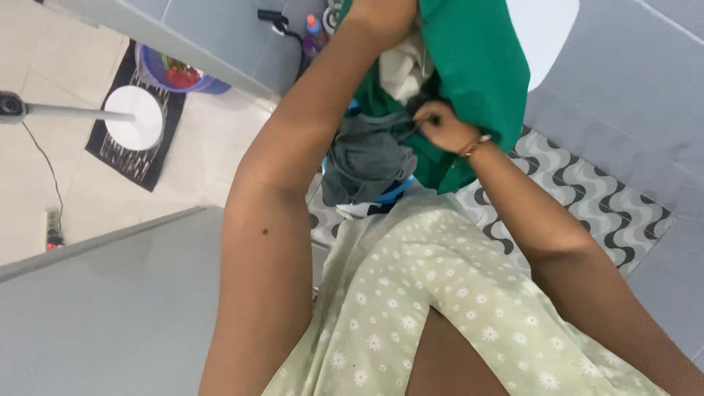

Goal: Organizing toiletry bottles on a bathroom shelf and then transferring clothes from a bag into a bucket.

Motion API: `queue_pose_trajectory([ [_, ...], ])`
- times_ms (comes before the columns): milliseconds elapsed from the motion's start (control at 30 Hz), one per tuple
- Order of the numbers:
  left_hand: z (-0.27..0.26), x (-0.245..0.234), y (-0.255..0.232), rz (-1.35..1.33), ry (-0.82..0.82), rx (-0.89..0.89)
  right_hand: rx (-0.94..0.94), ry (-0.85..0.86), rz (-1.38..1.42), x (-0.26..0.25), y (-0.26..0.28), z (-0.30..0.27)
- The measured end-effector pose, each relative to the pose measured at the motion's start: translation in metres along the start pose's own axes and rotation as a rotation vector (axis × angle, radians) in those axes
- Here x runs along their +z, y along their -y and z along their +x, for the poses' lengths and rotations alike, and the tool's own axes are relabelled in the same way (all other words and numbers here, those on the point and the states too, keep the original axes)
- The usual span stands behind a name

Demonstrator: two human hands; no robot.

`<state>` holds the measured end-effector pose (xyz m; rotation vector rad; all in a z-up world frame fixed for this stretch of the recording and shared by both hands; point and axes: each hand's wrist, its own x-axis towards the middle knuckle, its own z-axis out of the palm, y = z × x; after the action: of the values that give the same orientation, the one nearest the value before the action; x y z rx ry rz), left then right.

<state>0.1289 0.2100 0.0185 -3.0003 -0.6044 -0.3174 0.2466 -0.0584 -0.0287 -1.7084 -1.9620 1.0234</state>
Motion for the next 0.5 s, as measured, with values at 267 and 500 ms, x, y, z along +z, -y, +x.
queue_pose_trajectory([
  [267,-0.042,-0.069,-0.037,-0.265,0.185,0.07,0.143,-0.487,0.057,-0.096,-0.118,0.016],
  [500,-0.112,-0.073,-0.085,-0.417,-0.116,0.325,0.304,-0.122,-0.12,-0.167,-0.021,0.021],
])
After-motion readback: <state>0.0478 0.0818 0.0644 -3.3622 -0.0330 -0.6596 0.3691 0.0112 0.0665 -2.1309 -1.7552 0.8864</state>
